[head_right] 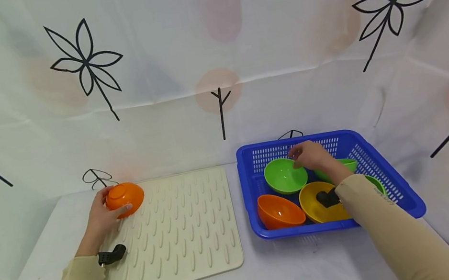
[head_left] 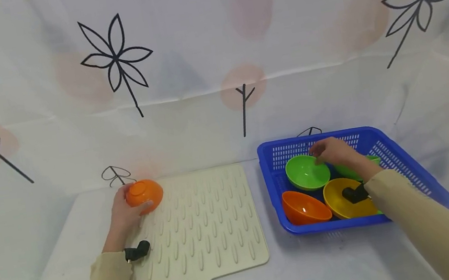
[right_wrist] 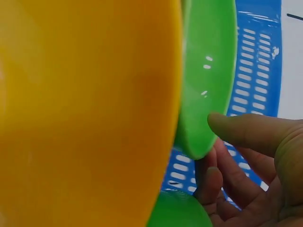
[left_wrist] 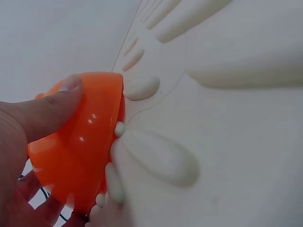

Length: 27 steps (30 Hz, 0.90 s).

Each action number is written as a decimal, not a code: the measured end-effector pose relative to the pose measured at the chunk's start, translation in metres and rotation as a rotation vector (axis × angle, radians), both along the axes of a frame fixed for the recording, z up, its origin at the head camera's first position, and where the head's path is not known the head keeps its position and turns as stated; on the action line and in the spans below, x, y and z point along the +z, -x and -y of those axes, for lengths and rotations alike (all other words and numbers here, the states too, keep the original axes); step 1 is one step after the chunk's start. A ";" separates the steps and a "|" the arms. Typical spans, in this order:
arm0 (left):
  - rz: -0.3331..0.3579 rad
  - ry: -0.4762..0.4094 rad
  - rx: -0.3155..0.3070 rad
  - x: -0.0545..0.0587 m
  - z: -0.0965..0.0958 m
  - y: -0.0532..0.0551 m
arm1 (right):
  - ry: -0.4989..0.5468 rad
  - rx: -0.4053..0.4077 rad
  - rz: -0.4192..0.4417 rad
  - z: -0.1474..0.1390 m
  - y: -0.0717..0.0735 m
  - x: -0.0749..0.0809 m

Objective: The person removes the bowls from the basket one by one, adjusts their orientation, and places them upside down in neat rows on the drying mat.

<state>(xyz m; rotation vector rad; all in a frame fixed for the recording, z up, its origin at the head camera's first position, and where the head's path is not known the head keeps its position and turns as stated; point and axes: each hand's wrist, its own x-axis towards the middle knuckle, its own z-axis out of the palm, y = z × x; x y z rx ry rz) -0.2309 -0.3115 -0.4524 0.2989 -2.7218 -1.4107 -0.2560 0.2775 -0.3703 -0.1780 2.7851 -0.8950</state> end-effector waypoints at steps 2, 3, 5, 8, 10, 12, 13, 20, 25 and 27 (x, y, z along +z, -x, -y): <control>0.004 -0.001 0.004 -0.001 0.000 0.000 | -0.017 0.002 -0.011 0.000 0.001 -0.002; 0.006 -0.001 0.006 -0.001 0.000 0.000 | -0.021 0.000 -0.014 0.000 0.001 -0.003; 0.010 -0.004 0.008 -0.001 -0.001 -0.001 | -0.021 -0.003 -0.012 0.001 0.001 -0.005; 0.010 -0.002 0.011 -0.001 -0.001 -0.002 | -0.011 -0.002 -0.012 0.002 0.001 -0.005; 0.005 -0.002 0.006 -0.001 -0.001 -0.001 | -0.008 -0.003 -0.018 0.002 0.001 -0.004; -0.001 -0.005 0.001 -0.001 -0.001 -0.001 | -0.009 -0.007 -0.024 0.003 0.000 -0.002; -0.002 -0.007 -0.003 -0.001 -0.001 -0.001 | -0.007 -0.011 -0.024 0.003 -0.001 -0.001; 0.002 0.007 -0.006 0.000 -0.001 0.000 | 0.026 -0.028 0.015 0.003 -0.005 0.008; 0.008 0.004 -0.003 0.001 -0.001 0.000 | 0.076 -0.043 0.033 0.000 -0.009 0.012; 0.009 0.002 -0.002 0.001 -0.002 -0.001 | 0.100 -0.051 0.034 -0.002 -0.011 0.013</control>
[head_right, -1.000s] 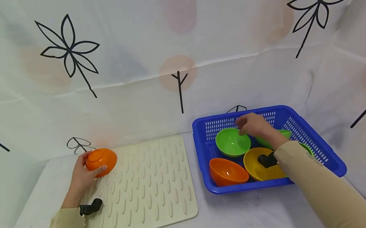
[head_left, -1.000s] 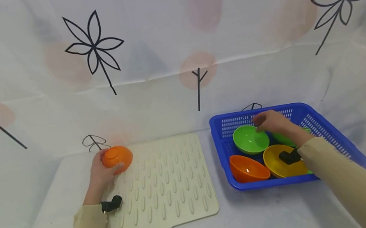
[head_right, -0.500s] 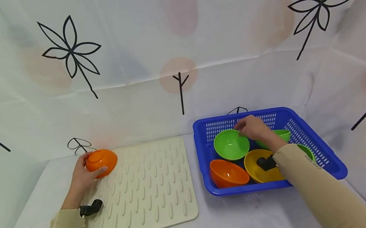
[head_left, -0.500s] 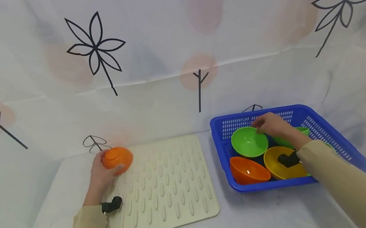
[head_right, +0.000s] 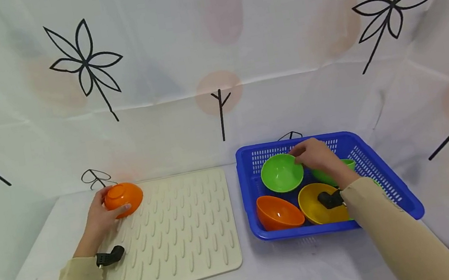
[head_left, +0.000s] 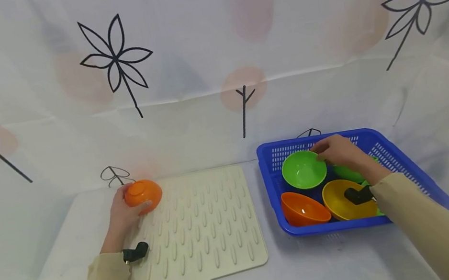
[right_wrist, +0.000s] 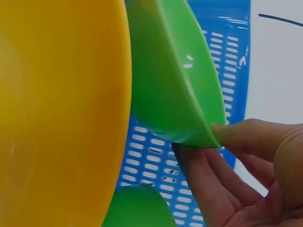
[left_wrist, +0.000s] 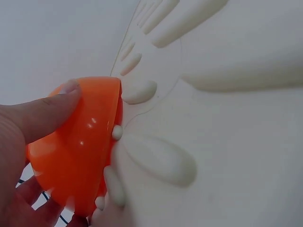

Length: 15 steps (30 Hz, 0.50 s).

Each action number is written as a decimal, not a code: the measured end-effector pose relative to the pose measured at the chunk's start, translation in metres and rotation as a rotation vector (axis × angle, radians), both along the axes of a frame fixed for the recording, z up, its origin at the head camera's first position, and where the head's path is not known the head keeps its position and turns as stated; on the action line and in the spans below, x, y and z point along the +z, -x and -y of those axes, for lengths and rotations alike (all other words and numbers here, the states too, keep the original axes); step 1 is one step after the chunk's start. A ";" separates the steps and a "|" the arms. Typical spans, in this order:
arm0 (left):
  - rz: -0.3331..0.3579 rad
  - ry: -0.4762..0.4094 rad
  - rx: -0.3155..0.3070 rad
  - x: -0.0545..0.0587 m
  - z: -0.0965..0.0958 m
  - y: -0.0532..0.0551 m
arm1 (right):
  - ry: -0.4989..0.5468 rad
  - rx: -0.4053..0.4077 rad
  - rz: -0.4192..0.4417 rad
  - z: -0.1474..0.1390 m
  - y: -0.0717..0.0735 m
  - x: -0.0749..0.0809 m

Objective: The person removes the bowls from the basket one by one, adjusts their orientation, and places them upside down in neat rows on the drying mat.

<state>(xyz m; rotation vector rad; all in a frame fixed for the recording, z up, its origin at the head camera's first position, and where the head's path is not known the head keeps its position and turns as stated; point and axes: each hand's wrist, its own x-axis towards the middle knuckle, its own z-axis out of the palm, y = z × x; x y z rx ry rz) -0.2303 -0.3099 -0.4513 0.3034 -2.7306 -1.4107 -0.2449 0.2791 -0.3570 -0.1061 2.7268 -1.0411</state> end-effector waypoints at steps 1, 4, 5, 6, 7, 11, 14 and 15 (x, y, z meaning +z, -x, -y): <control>-0.001 0.001 0.000 0.000 0.000 0.000 | 0.010 -0.007 -0.002 -0.001 -0.001 0.001; -0.007 0.006 0.002 0.001 -0.001 0.000 | 0.030 -0.025 -0.013 -0.001 -0.004 0.006; -0.007 0.007 0.003 0.001 -0.001 0.000 | 0.031 -0.029 -0.021 -0.002 -0.005 0.007; -0.005 0.010 0.006 0.001 -0.001 0.000 | 0.031 -0.029 -0.032 -0.002 -0.006 0.009; -0.003 0.012 0.007 0.001 -0.001 0.000 | 0.029 -0.031 -0.042 -0.001 -0.007 0.011; -0.001 0.017 0.010 0.003 -0.002 0.000 | 0.040 -0.017 -0.080 0.000 -0.011 0.018; 0.001 0.021 0.006 0.006 -0.003 0.000 | 0.065 -0.007 -0.094 0.003 -0.016 0.023; 0.003 0.023 0.004 0.006 -0.003 0.000 | 0.073 -0.004 -0.096 0.003 -0.018 0.024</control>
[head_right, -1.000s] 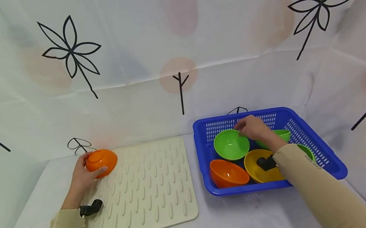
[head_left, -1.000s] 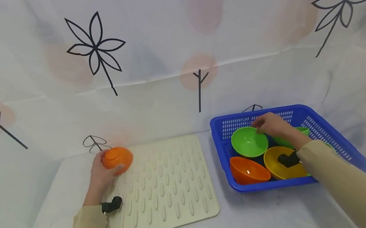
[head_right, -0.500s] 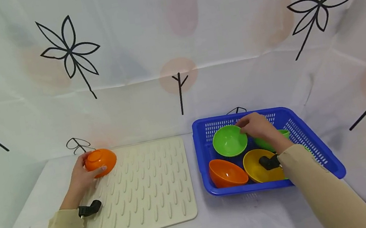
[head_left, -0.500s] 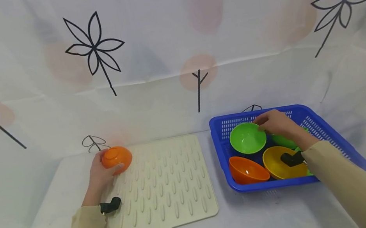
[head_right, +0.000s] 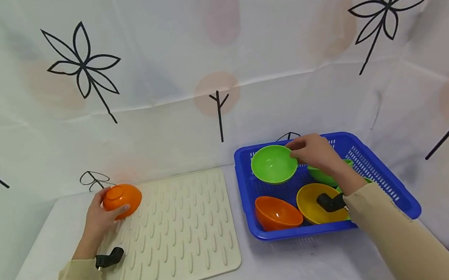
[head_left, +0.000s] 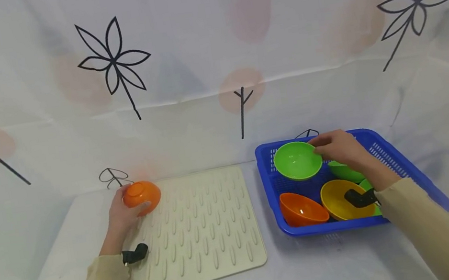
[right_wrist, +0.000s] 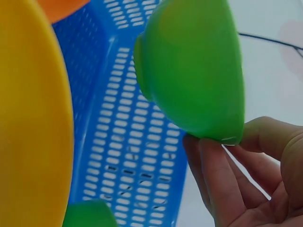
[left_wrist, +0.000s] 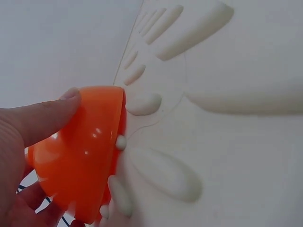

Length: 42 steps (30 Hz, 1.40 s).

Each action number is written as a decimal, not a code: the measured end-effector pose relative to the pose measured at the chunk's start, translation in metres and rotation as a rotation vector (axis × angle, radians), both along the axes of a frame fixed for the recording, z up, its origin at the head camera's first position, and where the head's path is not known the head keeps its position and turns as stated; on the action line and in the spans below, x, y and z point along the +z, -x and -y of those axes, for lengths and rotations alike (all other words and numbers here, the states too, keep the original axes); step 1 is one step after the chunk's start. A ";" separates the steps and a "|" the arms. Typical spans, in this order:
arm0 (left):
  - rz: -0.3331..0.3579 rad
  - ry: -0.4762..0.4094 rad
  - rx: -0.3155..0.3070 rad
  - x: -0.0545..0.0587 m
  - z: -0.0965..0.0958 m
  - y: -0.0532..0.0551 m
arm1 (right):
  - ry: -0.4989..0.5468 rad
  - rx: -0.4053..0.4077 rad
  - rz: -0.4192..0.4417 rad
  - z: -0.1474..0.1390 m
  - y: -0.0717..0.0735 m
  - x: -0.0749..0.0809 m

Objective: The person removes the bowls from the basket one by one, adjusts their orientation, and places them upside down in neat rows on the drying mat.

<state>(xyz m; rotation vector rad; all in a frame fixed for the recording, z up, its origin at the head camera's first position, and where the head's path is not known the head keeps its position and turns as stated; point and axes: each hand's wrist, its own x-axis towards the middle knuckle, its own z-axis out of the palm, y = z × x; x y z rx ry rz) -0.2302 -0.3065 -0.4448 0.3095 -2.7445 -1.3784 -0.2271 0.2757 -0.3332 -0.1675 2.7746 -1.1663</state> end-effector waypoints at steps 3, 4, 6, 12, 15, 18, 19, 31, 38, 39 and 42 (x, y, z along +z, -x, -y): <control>0.006 0.000 -0.001 0.002 0.000 -0.001 | 0.021 0.011 -0.003 0.005 -0.005 0.003; 0.006 -0.003 -0.002 0.003 0.000 -0.001 | 0.024 0.015 -0.004 0.006 -0.006 0.003; 0.003 -0.009 -0.004 0.003 0.001 -0.001 | 0.034 0.019 -0.002 0.010 -0.010 0.005; -0.014 -0.007 -0.005 0.007 0.001 -0.004 | 0.038 0.034 -0.015 0.024 -0.022 0.012; -0.036 0.008 -0.009 0.010 -0.002 -0.007 | 0.050 0.044 -0.023 0.032 -0.028 0.015; -0.067 0.000 -0.024 0.017 -0.009 -0.010 | 0.057 0.048 -0.034 0.041 -0.033 0.018; -0.080 -0.005 -0.033 0.019 -0.012 -0.012 | 0.060 0.049 -0.037 0.044 -0.035 0.018; -0.210 -0.066 -0.252 0.048 -0.065 -0.041 | 0.138 0.052 -0.001 0.079 -0.048 0.022; -0.266 -0.068 -0.409 0.058 -0.099 -0.058 | 0.184 0.067 -0.009 0.097 -0.055 0.017; -0.274 -0.078 -0.432 0.059 -0.103 -0.060 | 0.190 0.067 -0.009 0.100 -0.057 0.016; -0.292 -0.112 -0.495 0.061 -0.115 -0.066 | 0.199 0.062 0.002 0.109 -0.060 0.014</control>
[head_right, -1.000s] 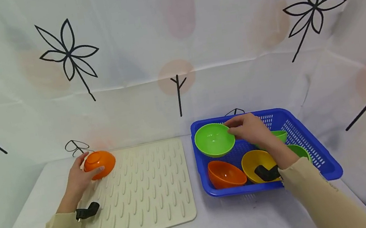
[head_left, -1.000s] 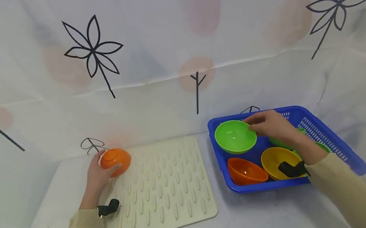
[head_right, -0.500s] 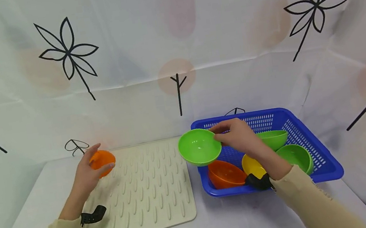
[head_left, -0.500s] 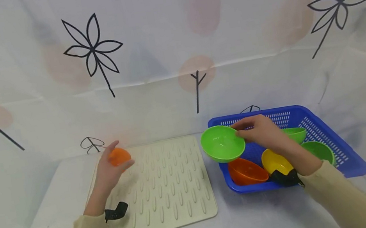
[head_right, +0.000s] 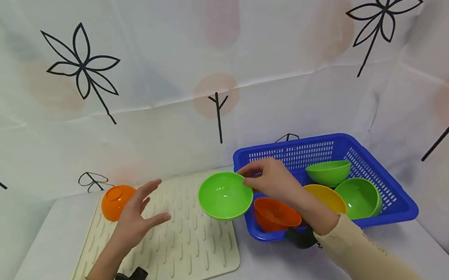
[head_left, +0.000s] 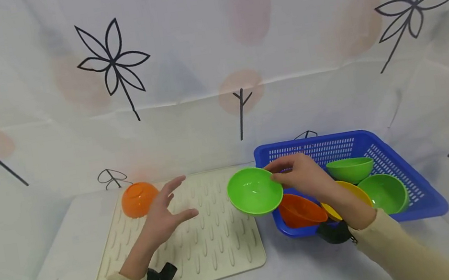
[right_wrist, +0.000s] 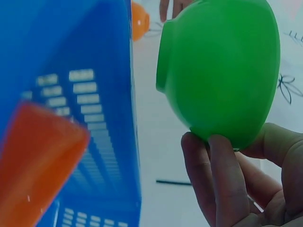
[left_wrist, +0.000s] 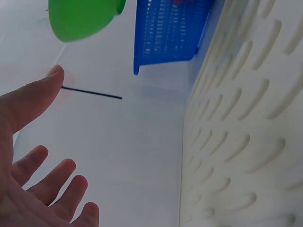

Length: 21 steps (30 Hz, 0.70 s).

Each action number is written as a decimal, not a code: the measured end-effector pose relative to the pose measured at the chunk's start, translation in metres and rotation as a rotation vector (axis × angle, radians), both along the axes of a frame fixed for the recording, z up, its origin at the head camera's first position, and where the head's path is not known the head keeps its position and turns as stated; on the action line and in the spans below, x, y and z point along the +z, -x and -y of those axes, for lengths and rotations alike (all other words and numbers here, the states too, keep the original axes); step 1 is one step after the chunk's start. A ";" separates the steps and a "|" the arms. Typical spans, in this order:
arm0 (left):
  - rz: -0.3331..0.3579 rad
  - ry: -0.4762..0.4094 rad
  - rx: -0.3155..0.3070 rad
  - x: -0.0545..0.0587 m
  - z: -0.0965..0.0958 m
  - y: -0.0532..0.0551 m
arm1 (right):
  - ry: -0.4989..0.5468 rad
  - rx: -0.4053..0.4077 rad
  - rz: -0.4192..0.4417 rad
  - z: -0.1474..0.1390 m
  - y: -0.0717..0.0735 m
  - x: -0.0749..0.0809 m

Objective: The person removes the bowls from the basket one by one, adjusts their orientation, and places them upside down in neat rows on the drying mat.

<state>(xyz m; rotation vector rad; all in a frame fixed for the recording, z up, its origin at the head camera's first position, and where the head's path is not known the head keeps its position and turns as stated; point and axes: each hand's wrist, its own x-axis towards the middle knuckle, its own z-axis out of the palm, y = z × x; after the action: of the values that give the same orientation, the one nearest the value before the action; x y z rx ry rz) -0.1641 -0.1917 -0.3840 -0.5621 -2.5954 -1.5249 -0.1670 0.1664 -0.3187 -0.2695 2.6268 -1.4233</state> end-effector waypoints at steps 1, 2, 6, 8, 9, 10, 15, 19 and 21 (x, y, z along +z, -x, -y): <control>0.000 -0.009 -0.021 0.000 -0.004 -0.002 | 0.011 0.002 0.010 0.003 -0.001 -0.001; 0.001 -0.022 -0.045 0.001 -0.007 -0.005 | 0.016 0.002 0.016 0.006 -0.002 -0.002; 0.034 -0.073 -0.122 0.003 -0.020 -0.014 | 0.045 0.016 0.017 0.015 -0.006 -0.005; 0.049 -0.093 -0.155 0.003 -0.026 -0.017 | 0.044 0.019 0.008 0.020 -0.007 -0.007; 0.054 -0.101 -0.169 0.003 -0.028 -0.018 | 0.048 0.020 0.008 0.022 -0.007 -0.007; 0.061 -0.111 -0.182 0.003 -0.030 -0.020 | 0.049 0.019 0.007 0.025 -0.008 -0.008; 0.078 -0.145 -0.240 0.000 -0.038 -0.025 | 0.103 0.026 0.020 0.037 -0.012 -0.016; 0.124 -0.167 -0.264 -0.002 -0.041 -0.027 | 0.131 0.017 0.007 0.045 -0.012 -0.024; 0.147 -0.180 -0.267 -0.004 -0.042 -0.028 | 0.142 0.001 0.007 0.049 -0.012 -0.028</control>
<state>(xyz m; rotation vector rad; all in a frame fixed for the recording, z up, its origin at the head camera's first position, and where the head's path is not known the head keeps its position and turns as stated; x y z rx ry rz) -0.1358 -0.1498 -0.3876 -0.8337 -2.5294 -1.9259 -0.1547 0.1174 -0.3462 -0.2811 2.5230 -1.6093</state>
